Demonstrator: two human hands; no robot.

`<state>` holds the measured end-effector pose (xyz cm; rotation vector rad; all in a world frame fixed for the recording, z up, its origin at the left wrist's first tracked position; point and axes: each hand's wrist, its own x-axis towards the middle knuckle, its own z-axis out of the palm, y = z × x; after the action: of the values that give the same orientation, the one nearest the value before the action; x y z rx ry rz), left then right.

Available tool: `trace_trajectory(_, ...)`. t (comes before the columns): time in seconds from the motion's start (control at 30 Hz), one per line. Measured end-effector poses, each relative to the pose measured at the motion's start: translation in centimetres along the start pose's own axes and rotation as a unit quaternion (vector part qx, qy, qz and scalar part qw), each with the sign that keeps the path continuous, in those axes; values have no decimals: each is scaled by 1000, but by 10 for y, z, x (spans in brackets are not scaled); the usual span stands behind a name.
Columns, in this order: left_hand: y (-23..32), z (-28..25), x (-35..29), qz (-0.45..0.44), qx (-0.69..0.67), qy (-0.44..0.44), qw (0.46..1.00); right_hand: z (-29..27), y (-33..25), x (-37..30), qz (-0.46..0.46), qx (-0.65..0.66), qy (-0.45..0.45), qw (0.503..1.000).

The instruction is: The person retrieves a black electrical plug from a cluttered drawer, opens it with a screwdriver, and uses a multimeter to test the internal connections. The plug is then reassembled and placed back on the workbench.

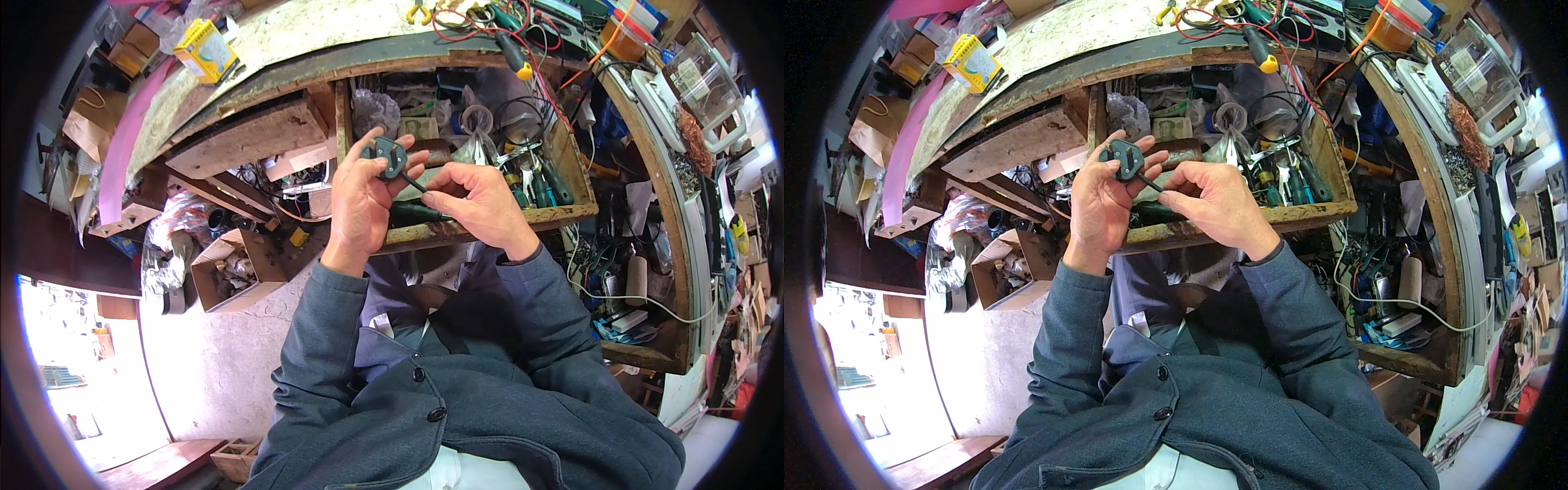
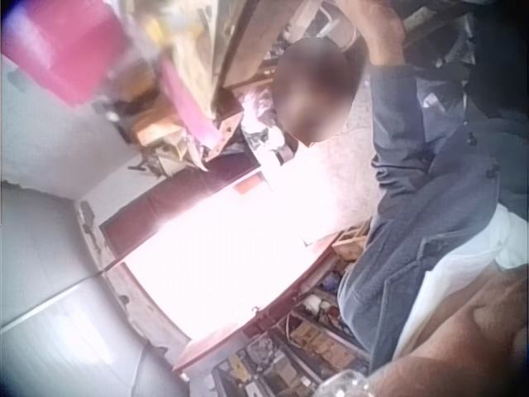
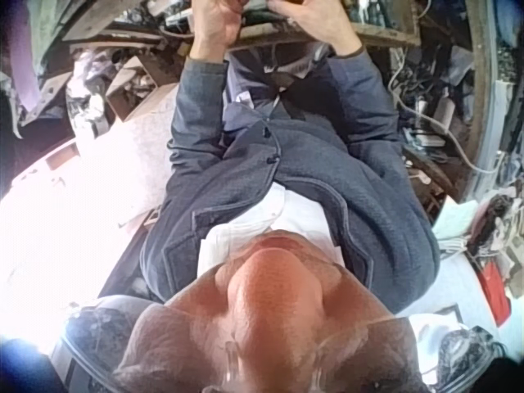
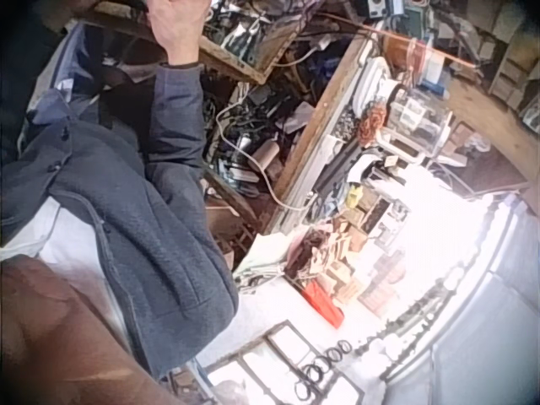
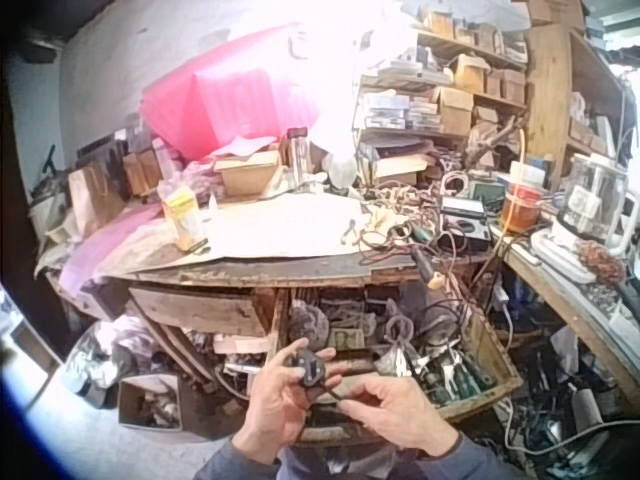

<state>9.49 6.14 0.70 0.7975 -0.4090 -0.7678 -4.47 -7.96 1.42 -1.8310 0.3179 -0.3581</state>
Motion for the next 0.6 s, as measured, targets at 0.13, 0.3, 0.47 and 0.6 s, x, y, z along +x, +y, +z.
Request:
trace_trajectory(0.13,0,-1,1,-2,2,-4,1000,-1,-1,0,-3,-6,1,1000)
trace_trajectory(0.3,-1,0,0,-1,3,-4,1000,-1,-2,-1,-7,-4,2,1000)
trace_trajectory(0.47,0,1,-1,-4,-3,-1,1000,0,-3,-1,-17,-4,2,1000)
trace_trajectory(0.6,-1,1,1,-4,-16,-7,1000,-1,1,0,-22,0,11,1000)
